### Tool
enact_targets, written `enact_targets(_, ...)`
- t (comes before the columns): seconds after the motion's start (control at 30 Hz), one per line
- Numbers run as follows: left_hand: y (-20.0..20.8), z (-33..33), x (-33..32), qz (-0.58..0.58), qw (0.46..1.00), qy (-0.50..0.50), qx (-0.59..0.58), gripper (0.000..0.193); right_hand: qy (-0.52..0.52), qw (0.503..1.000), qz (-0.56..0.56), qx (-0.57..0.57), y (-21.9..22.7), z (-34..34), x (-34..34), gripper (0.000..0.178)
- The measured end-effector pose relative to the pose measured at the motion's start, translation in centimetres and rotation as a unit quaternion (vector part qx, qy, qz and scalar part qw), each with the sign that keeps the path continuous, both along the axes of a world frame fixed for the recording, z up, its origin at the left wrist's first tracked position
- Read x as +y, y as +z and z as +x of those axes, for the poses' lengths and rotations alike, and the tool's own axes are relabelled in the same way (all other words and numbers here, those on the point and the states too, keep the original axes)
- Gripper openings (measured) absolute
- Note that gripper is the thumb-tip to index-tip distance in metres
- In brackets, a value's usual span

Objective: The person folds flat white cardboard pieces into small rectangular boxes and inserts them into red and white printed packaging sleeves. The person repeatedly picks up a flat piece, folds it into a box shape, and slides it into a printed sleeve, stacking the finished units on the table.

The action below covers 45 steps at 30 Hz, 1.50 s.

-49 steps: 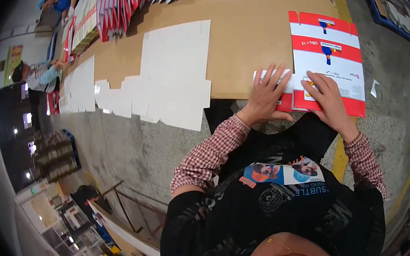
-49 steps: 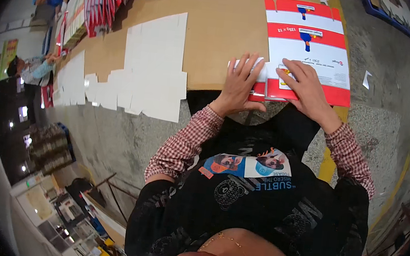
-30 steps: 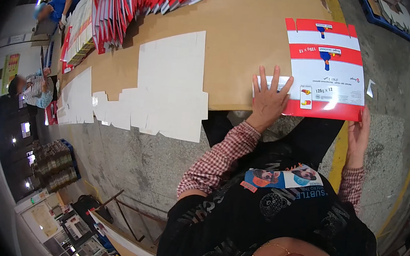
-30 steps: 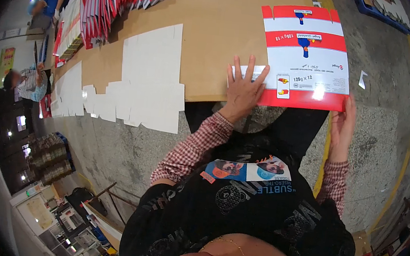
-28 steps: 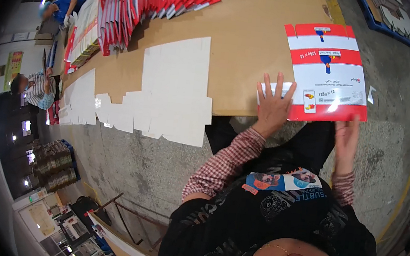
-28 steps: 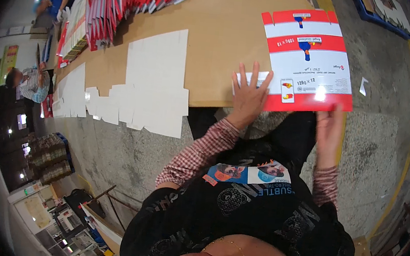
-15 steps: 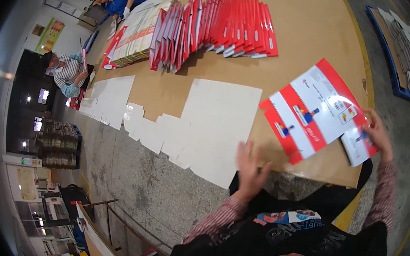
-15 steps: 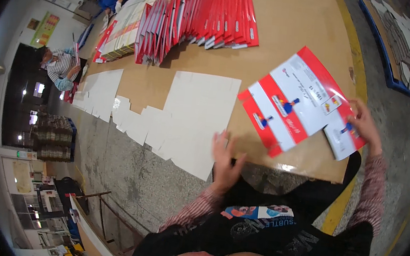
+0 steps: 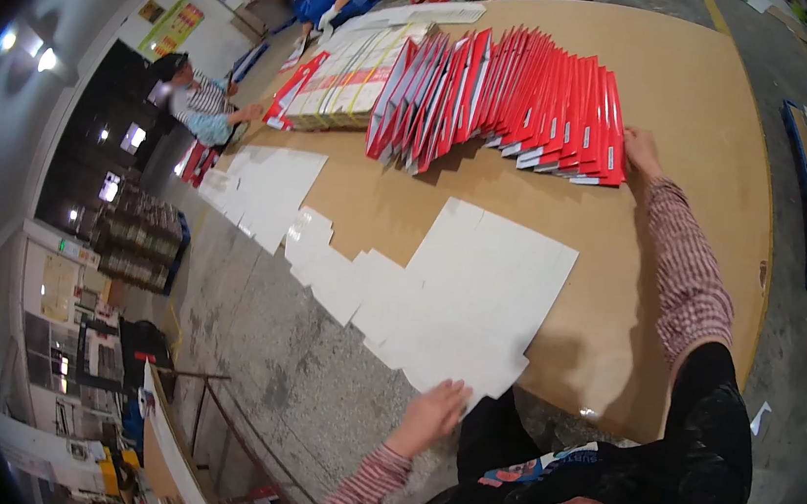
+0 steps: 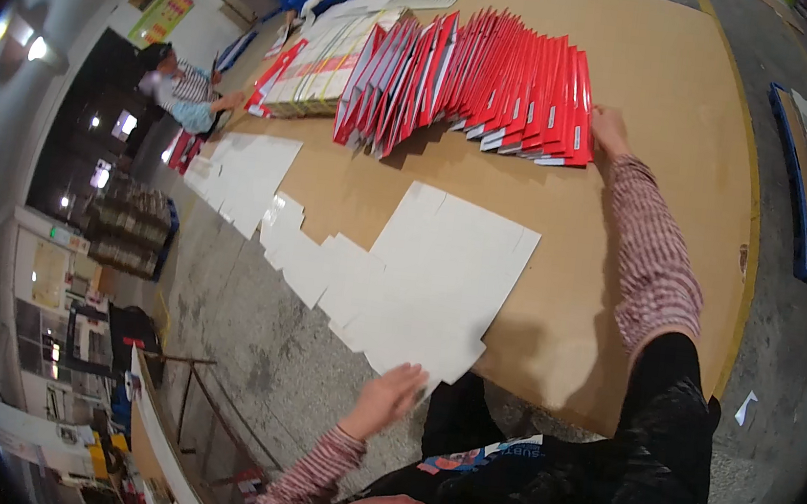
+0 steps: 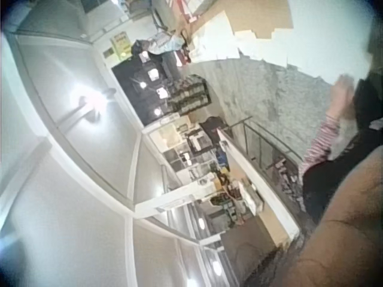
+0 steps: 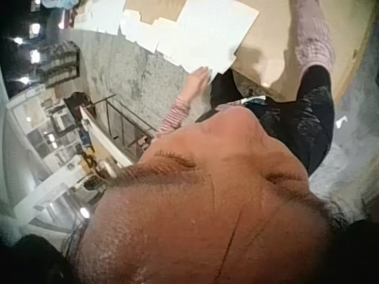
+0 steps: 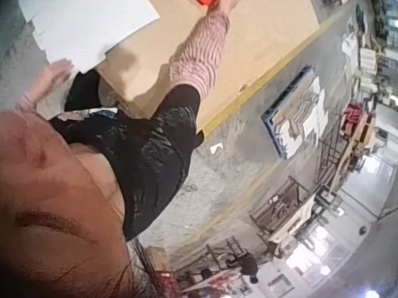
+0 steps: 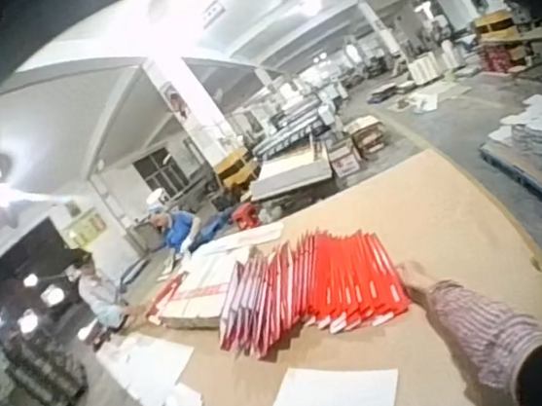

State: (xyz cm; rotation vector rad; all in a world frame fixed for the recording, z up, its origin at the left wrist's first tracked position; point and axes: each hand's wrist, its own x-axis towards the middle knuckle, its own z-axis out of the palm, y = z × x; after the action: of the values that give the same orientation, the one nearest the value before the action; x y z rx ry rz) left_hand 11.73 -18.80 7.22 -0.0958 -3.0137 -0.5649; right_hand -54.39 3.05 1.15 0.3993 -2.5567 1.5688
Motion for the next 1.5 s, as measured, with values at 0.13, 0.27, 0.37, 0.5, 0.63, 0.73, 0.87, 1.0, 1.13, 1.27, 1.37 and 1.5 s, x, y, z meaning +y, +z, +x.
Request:
enact_targets(0.13, 9.0, -1.1, 0.4, -0.013, 0.999, -0.038, 0.034, 0.027, 0.216, 0.967, 0.015, 0.138, 3.4, 22.5, 2.4, 0.054)
enact_targets(0.27, 7.8, -8.5, 11.9, 0.031, 0.952, -0.274, 0.131, 0.022, 0.444, 0.856, 0.16, 0.21, 12.7, 42.8, 14.0, 0.063)
enact_targets(0.37, 6.0, -9.0, 22.2, 0.129, 0.923, -0.362, -0.017, 0.073, 0.333, 0.911, 0.194, 0.147, 9.8, 49.8, 23.1, 0.035)
enact_targets(0.5, -1.5, -8.0, 22.7, 0.05, 0.931, -0.353, -0.083, 0.102, 0.097, 0.96, 0.244, 0.102, 7.5, 53.7, 34.5, 0.032)
enact_targets(0.63, -10.1, -11.6, 23.1, 0.223, 0.912, -0.319, 0.133, 0.028, 0.044, 0.977, 0.171, -0.119, 3.3, 54.6, 40.1, 0.025)
enact_targets(0.73, -7.5, -14.3, 25.6, 0.285, 0.948, -0.145, 0.01, 0.029, -0.098, 0.987, 0.03, -0.121, -0.5, 52.5, 39.6, 0.051)
enact_targets(0.87, -6.4, -11.8, 28.1, -0.037, 0.962, -0.229, 0.147, 0.05, -0.078, 0.929, 0.348, 0.096, 4.2, 52.2, 33.1, 0.067)
enact_targets(1.0, -3.2, -10.3, 25.2, -0.053, 0.941, -0.282, 0.179, 0.057, 0.138, 0.928, 0.342, 0.059, 3.1, 54.4, 30.1, 0.068)
enact_targets(1.13, -4.8, -12.0, 19.7, 0.1, 0.973, -0.185, 0.093, 0.06, 0.145, 0.93, 0.33, 0.067, 2.7, 54.4, 30.0, 0.067)
enact_targets(1.27, -5.5, -14.0, 20.1, 0.198, 0.979, -0.038, 0.007, 0.047, 0.146, 0.94, 0.308, 0.03, 3.1, 54.1, 29.8, 0.059)
enact_targets(1.37, -7.6, -14.0, 21.5, 0.086, 0.987, -0.068, 0.116, 0.044, 0.143, 0.944, 0.295, 0.019, 3.6, 53.6, 29.2, 0.054)
enact_targets(1.5, -6.3, -11.5, 26.1, -0.002, 0.961, -0.265, 0.074, 0.052, 0.13, 0.961, 0.242, -0.04, 4.1, 52.0, 29.2, 0.051)
